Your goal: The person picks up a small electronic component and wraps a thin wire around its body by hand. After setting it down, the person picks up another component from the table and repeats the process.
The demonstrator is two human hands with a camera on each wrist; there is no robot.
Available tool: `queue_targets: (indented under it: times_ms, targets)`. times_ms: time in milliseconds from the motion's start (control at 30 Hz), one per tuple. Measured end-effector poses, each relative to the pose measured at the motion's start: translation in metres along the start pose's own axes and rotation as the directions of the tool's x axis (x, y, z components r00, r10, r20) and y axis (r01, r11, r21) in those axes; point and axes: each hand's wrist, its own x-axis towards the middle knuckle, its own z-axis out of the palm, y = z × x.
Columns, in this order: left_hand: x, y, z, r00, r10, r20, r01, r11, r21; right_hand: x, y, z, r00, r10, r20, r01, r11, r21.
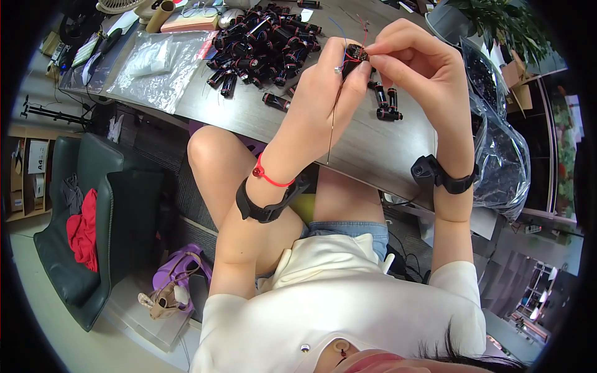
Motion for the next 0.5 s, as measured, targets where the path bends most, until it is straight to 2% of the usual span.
queue_targets:
  times_ms: [200,300,500]
  targets:
    - [-0.0011,-0.0027,-0.0006,0.999,-0.030,0.042,0.032,0.998,-0.047,0.0005,0.0010,-0.0036,0.996,-0.063,0.058,0.068,0.994,-0.081]
    - [-0.0014,-0.0020,-0.0027,0.997,-0.040,0.066,0.040,0.999,0.007,-0.0005,-0.0011,-0.0036,0.993,-0.087,0.076,0.099,0.981,-0.166]
    - [-0.0007,-0.0018,-0.0042,0.997,-0.015,0.074,0.010,0.998,0.064,-0.0034,-0.0053,-0.0020,0.995,-0.069,0.068,0.080,0.981,-0.175]
